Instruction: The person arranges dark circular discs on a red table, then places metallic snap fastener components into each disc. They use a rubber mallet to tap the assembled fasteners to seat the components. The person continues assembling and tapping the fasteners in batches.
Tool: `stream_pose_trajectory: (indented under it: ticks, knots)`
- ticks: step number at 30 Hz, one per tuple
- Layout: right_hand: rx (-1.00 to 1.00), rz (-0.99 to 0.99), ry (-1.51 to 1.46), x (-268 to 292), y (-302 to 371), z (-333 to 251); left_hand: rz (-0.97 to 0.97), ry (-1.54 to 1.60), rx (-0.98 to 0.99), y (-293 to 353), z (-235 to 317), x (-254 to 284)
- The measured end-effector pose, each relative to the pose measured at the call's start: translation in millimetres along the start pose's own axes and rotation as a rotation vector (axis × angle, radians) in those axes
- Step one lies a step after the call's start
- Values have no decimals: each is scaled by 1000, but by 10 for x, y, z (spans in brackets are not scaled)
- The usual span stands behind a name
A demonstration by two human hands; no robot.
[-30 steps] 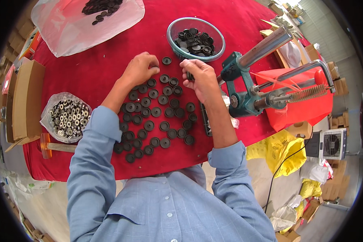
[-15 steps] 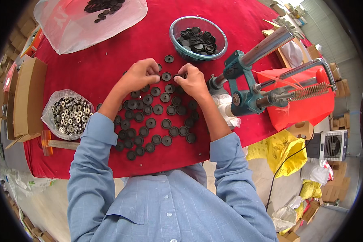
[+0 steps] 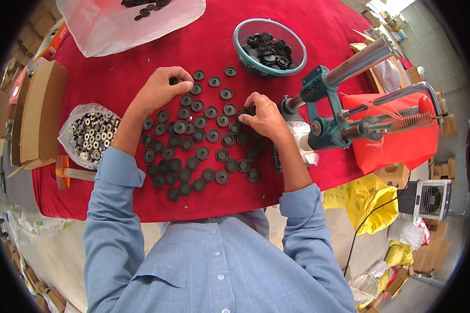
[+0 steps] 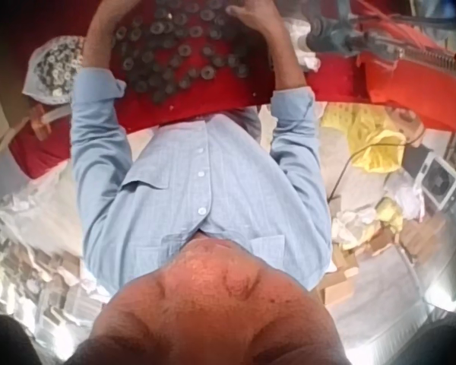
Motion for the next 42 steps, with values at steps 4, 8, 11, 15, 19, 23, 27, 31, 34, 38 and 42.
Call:
stream_pose_trajectory:
  ticks: [4, 8, 11, 15, 19, 23, 27, 31, 34, 38, 42]
  knots:
    - [-14, -25, -104, 31, 55, 35, 156, 145, 58, 69, -35, 322]
    - [-256, -140, -1147, 34, 136, 139, 240, 54, 69, 333, 42, 708]
    - [-250, -233, -1411, 175, 215, -36, 266, 4, 88, 680, 63, 874]
    - [-181, -178, -929, 34, 258, 7, 300, 30, 129, 1065, 11, 793]
    - [87, -6, -134, -6, 345, -173, 261, -161, -18, 1327, -26, 543]
    - [103, -13, 109, -93, 408, -271, 247, -304, 36, 1331, -190, 250]
    - [116, -15, 136, -92, 394, -287, 211, -477, -60, 1201, -262, 43]
    - [161, 27, 90, -69, 407, -314, 167, -552, -54, 1099, -298, -59]
    - [179, 64, 69, -58, 439, -353, 152, -552, -50, 1076, -332, -81]
    - [210, 100, 69, -70, 462, -375, 163, -501, -46, 1050, -317, -55]
    - [212, 98, -4, -75, 459, -351, 233, -412, -43, 1043, -362, 0]
Point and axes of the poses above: each hand's wrist, its own y-axis away from the middle knuckle, its own x-axis out of the back of the hand, z = x × y, the point moved 7 cm from there along -y, towards the middle knuckle, and after that the axes turned 9 degrees about y, right-handed, at the moved point
